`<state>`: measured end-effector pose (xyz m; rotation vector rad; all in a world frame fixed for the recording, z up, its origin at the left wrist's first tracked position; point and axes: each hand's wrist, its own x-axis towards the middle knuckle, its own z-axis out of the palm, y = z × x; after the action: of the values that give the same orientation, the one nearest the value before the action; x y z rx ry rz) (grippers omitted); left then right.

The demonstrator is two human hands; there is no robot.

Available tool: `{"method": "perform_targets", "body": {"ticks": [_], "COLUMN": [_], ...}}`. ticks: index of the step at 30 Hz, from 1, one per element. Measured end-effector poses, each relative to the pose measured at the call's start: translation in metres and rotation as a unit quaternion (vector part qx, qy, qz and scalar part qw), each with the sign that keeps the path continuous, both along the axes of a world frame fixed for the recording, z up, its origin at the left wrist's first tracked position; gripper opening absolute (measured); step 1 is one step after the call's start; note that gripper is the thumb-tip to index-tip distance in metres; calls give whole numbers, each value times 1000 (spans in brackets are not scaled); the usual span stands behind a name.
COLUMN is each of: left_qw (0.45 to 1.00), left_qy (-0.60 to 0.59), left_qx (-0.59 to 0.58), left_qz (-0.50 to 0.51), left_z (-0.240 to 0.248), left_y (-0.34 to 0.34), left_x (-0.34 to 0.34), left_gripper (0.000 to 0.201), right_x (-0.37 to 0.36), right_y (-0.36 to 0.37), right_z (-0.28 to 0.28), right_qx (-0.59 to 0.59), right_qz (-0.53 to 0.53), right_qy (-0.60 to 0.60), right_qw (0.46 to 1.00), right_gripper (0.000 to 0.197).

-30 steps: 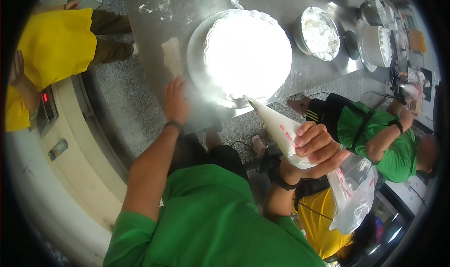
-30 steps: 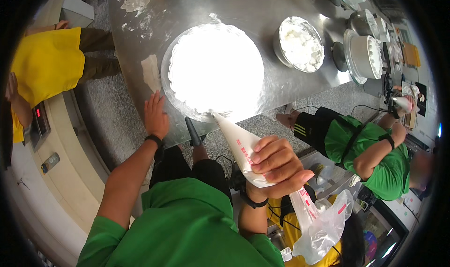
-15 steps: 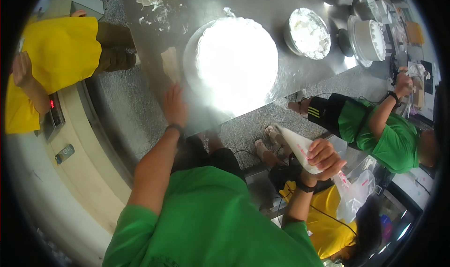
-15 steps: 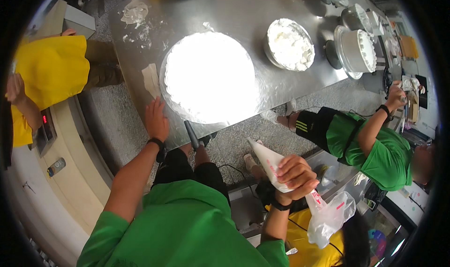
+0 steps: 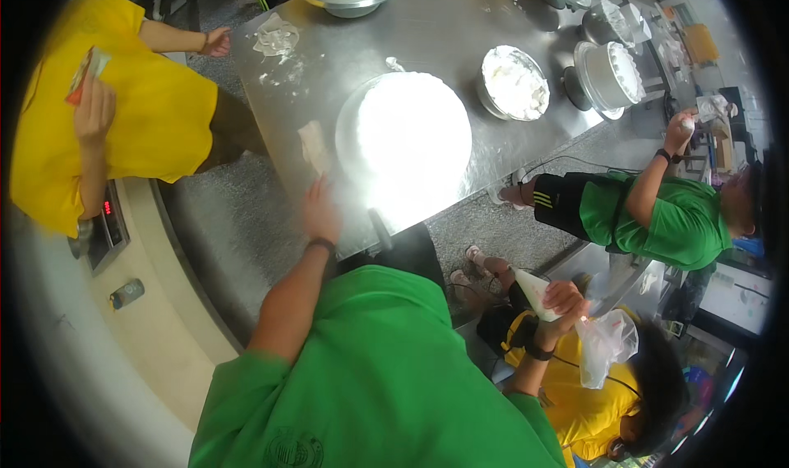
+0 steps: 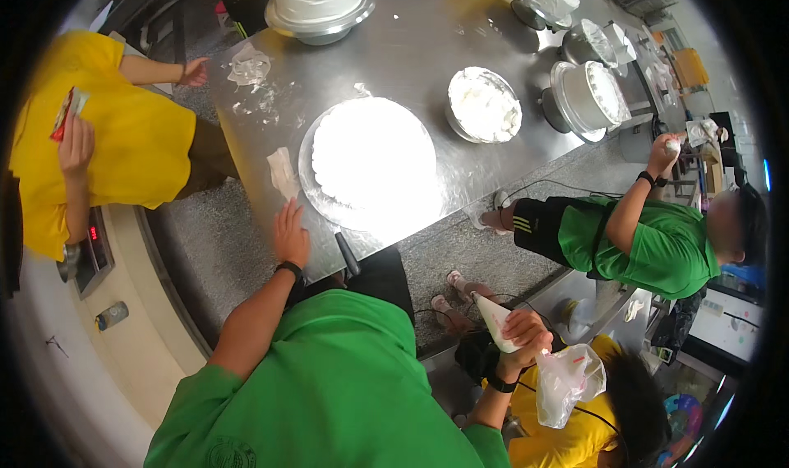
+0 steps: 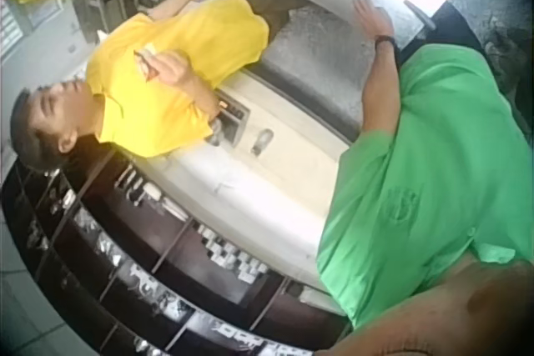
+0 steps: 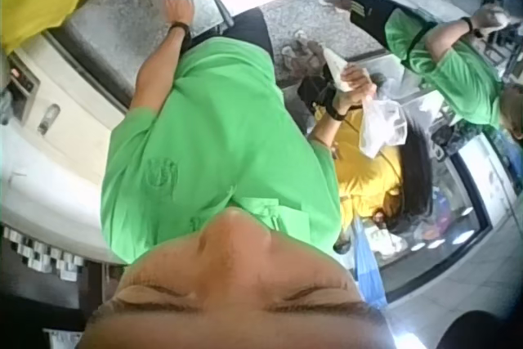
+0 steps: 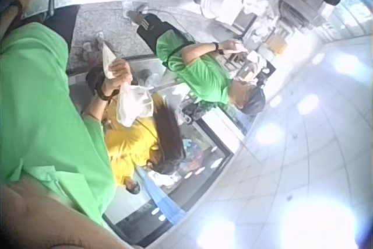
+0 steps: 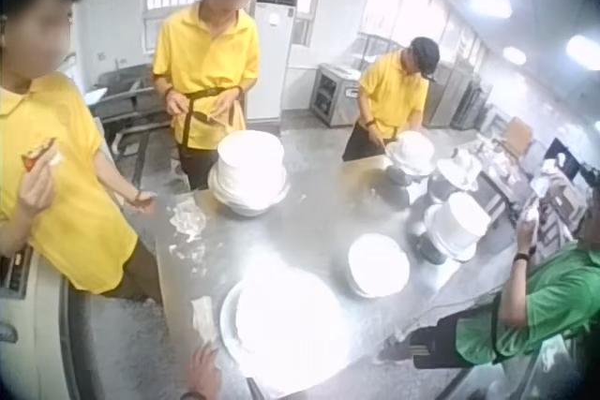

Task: Decorate a cake by piping frosting onto the bottom edge and top rim using a pastry bag.

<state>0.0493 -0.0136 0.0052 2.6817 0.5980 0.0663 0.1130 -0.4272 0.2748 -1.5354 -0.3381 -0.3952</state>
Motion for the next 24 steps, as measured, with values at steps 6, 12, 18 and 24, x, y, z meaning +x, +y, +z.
{"method": "perform_targets", "body": {"ticks": [6,12,18,24], "left_qw": [1000,989,966,945], "left_qy": [-24,-89,-158,-152], "left_qx": [-9,-112,-167,-233], "left_qz": [14,23,122,169], "left_z": [-12,21,43,45], "left_y": [0,-2,-3,-22], "left_x": [2,6,-7,-32], "left_gripper": [55,52,36,32], "right_x": [33,85,133,141], "right_y": [10,30,79,110], "right_z": [12,-2,-7,27], "right_qx": [44,159,302,284], "right_qz": [4,90,285,290], "right_qy": [7,25,77,65], "right_qw": [999,983,906,912], "right_gripper": [52,58,59,59]}}
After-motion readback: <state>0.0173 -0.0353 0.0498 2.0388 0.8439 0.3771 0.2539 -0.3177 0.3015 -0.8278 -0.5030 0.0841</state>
